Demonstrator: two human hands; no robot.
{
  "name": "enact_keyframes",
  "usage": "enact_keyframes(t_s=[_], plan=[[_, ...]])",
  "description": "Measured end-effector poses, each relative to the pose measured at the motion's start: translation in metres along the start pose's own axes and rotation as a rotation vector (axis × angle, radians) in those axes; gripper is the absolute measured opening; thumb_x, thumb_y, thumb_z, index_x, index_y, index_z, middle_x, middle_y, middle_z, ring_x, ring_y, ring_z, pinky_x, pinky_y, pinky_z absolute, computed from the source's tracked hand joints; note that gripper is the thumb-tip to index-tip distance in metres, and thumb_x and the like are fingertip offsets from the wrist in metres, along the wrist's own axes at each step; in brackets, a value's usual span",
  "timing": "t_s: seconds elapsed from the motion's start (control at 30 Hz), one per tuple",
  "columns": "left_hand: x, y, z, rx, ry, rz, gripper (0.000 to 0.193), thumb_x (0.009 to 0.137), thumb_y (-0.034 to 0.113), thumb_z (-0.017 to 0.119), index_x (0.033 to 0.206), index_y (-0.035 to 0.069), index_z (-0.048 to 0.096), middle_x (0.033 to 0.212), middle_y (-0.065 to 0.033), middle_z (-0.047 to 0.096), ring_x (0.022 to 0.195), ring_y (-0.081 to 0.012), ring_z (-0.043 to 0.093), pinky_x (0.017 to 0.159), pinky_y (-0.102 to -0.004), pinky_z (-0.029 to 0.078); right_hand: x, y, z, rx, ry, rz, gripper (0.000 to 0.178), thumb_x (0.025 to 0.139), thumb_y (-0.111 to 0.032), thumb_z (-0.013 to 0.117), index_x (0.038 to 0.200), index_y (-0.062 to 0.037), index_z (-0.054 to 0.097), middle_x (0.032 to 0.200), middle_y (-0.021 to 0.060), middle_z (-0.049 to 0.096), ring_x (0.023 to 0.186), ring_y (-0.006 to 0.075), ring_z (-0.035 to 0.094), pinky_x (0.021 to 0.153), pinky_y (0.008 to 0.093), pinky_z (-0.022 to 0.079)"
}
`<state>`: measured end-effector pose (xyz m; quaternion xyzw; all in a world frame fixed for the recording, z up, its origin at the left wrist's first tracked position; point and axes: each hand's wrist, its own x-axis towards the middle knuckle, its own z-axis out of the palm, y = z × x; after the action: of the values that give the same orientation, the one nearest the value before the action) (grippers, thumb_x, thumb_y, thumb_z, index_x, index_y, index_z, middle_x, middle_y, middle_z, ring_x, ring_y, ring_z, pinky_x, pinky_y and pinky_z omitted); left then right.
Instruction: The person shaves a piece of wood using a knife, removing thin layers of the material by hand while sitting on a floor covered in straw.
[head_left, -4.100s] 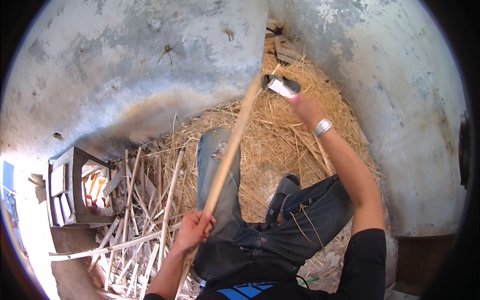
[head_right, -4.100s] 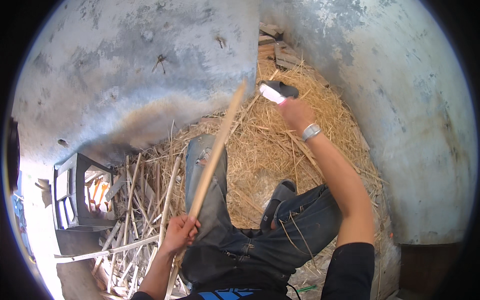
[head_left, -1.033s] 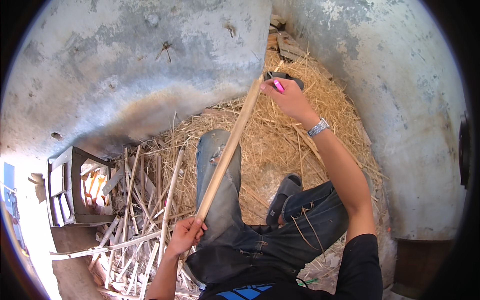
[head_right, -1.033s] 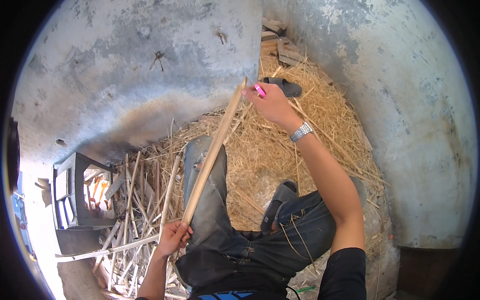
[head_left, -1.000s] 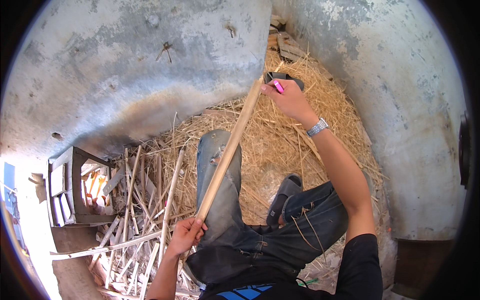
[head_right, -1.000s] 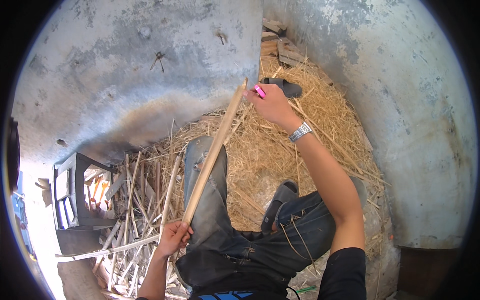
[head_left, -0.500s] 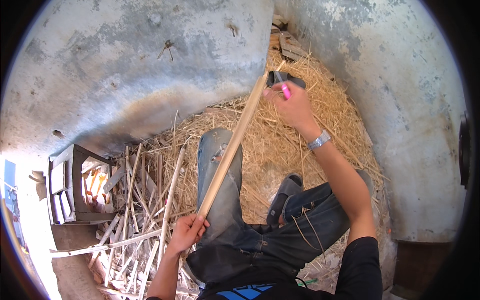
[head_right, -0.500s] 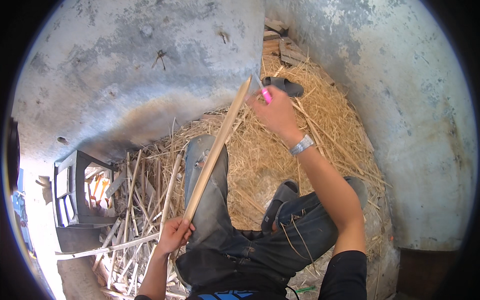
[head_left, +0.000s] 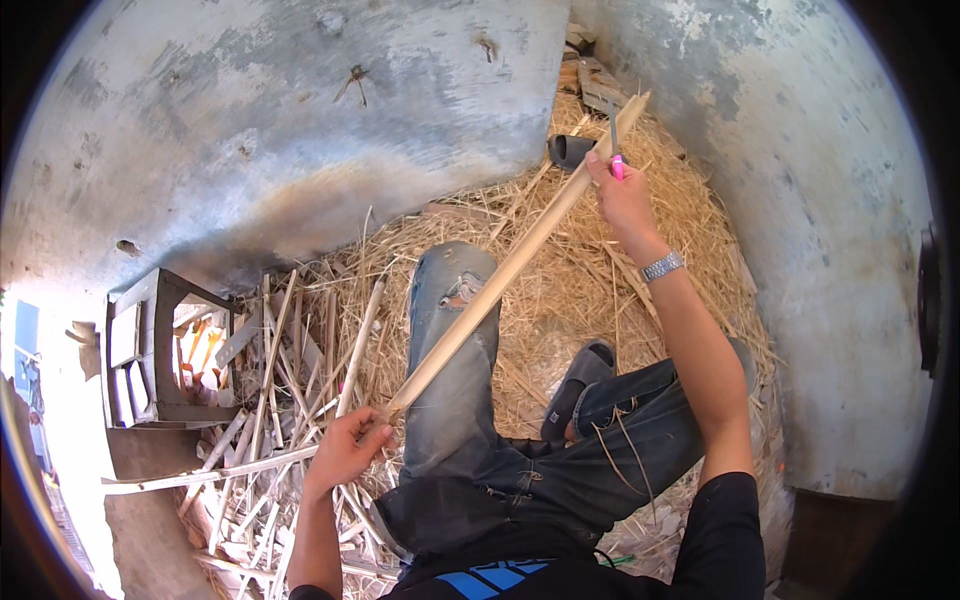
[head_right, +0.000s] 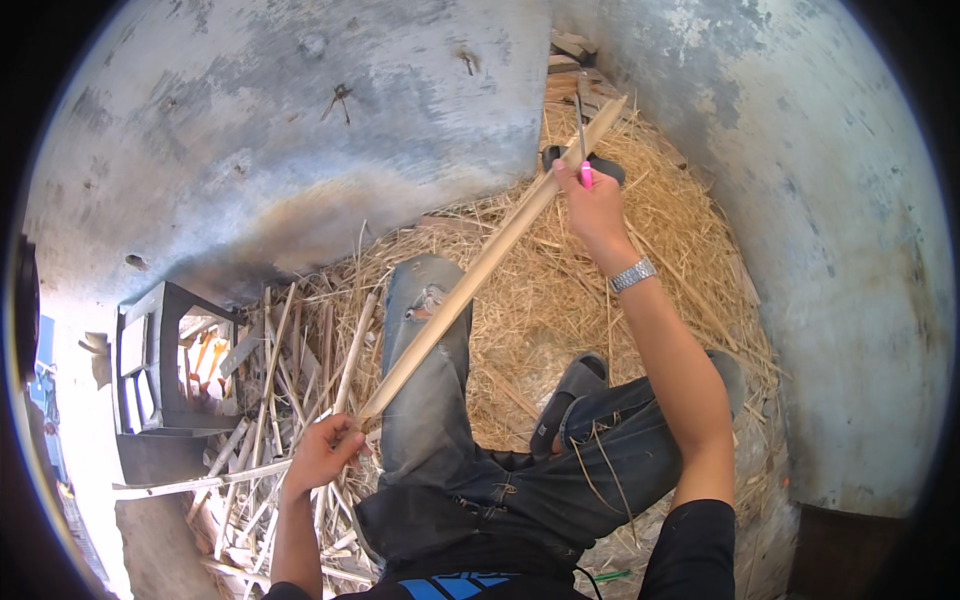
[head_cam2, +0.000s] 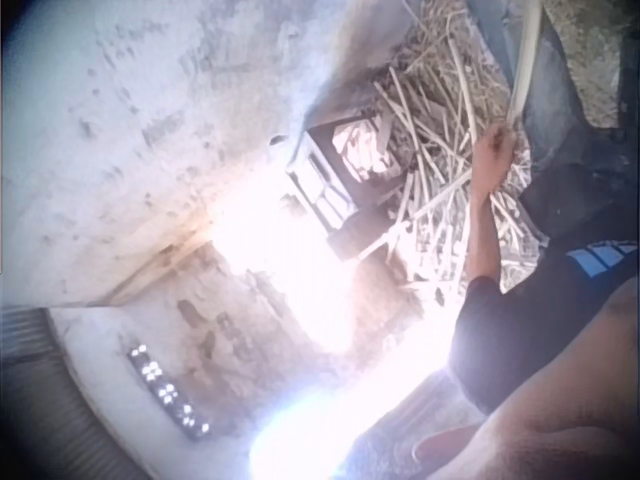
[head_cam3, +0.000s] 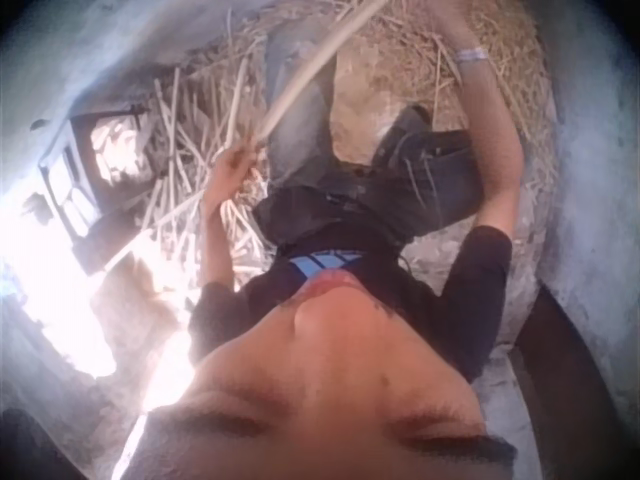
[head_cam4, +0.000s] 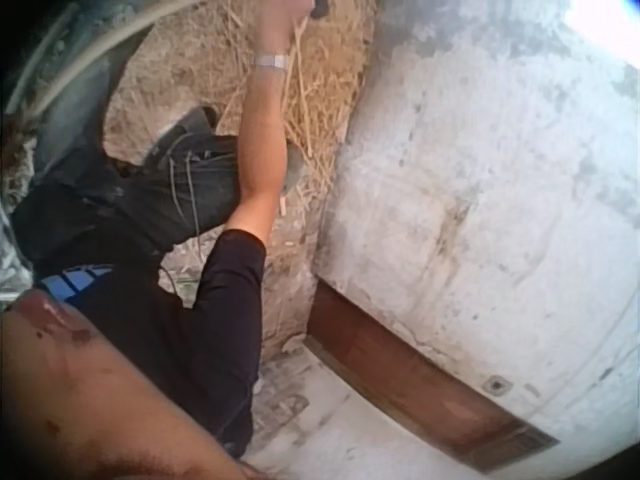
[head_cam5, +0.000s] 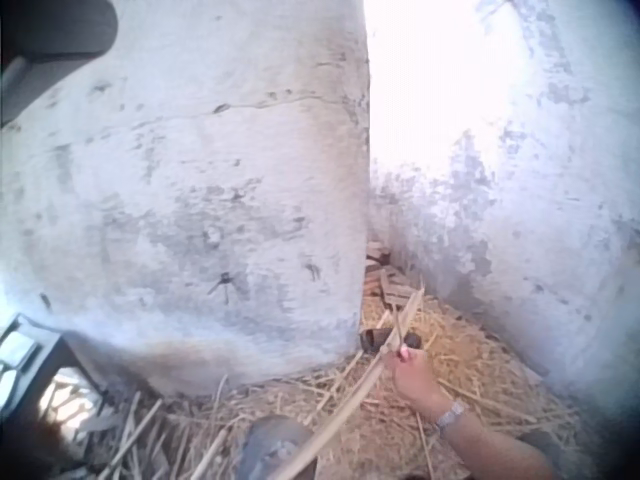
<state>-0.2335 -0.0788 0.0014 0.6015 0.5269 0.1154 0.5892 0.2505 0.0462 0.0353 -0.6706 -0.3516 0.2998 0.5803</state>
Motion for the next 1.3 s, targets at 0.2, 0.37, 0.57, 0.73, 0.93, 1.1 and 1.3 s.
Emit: enact_keyframes(t_s=[0.2, 0.37, 0.57, 0.73, 0.93, 1.1, 1.3], plan=[[0.014, 0.015, 0.021, -0.117, 0.086, 0.064, 0.018, 0.103, 0.015, 0.065, 0.106, -0.003, 0.067, 0.075, -0.0041, 0.07, 0.054, -0.0059, 0.058, 0.05, -0.0227, 0.045, -0.05, -0.01, 0.011, -0.504, -0.195, -0.166, 0.065, 0.105, -0.053, 0.053, 0.065, -0.0021, 0.058, 0.053, 0.0065, 0.045, 0.047, 0.02, 0.041, 0.05, 0.0398, 0.035], [0.035, 0.054, 0.046, -0.085, 0.132, 0.074, 0.021, 0.104, 0.018, 0.065, 0.105, -0.003, 0.066, 0.073, -0.0041, 0.069, 0.05, -0.0071, 0.057, 0.047, -0.0238, 0.043, -0.134, 0.006, 0.029, -0.729, -0.531, -0.459, 0.057, 0.104, -0.051, 0.053, 0.078, -0.0024, 0.066, 0.06, 0.0213, 0.061, 0.055, 0.0405, 0.06, 0.056, 0.0525, 0.046], [0.053, 0.074, 0.062, -0.11, 0.157, 0.085, 0.023, 0.105, 0.019, 0.063, 0.104, -0.004, 0.066, 0.07, -0.0022, 0.065, 0.048, -0.0056, 0.053, 0.045, -0.0221, 0.038, -0.197, 0.003, 0.026, -0.797, -0.733, -0.353, 0.05, 0.104, -0.045, 0.056, 0.082, -0.0012, 0.069, 0.057, 0.0213, 0.06, 0.054, 0.0432, 0.061, 0.054, 0.0522, 0.048], [0.058, 0.065, 0.063, -0.136, 0.162, 0.112, 0.024, 0.104, 0.021, 0.064, 0.1, -0.002, 0.066, 0.069, -0.0002, 0.062, 0.048, -0.0049, 0.052, 0.044, -0.0218, 0.038, -0.2, 0.014, 0.023, -0.782, -0.709, -0.344, 0.051, 0.104, -0.044, 0.056, 0.079, -0.0016, 0.068, 0.054, 0.0217, 0.058, 0.053, 0.0438, 0.06, 0.053, 0.0522, 0.048], [0.06, 0.056, 0.063, -0.143, 0.158, 0.123, 0.023, 0.104, 0.023, 0.065, 0.099, 0.0, 0.067, 0.067, 0.0028, 0.059, 0.05, -0.0031, 0.05, 0.046, -0.0209, 0.037, -0.2, 0.026, 0.026, -0.998, -0.71, -0.349, 0.054, 0.104, -0.052, 0.051, 0.086, -0.0045, 0.069, 0.062, 0.0193, 0.066, 0.058, 0.0408, 0.066, 0.054, 0.0522, 0.052], [0.066, 0.039, 0.064, -0.071, 0.182, 0.21, 0.023, 0.104, 0.022, 0.065, 0.1, 0.0, 0.067, 0.067, 0.0036, 0.058, 0.052, -0.0023, 0.049, 0.047, -0.0203, 0.036, -0.184, 0.034, 0.024, -1.08, -0.612, -0.439, 0.054, 0.104, -0.054, 0.05, 0.082, -0.0072, 0.066, 0.061, 0.0171, 0.066, 0.057, 0.0388, 0.067, 0.053, 0.0512, 0.052], [0.052, 0.043, 0.065, -0.098, 0.195, 0.164, 0.02, 0.105, 0.02, 0.064, 0.101, 0.001, 0.067, 0.067, 0.0035, 0.058, 0.051, -0.0018, 0.048, 0.047, -0.0203, 0.036, -0.138, 0.027, 0.004, -1.06, -0.432, -0.499, 0.05, 0.103, -0.051, 0.053, 0.084, -0.006, 0.067, 0.059, 0.0165, 0.064, 0.055, 0.0373, 0.066, 0.052, 0.0496, 0.051]])
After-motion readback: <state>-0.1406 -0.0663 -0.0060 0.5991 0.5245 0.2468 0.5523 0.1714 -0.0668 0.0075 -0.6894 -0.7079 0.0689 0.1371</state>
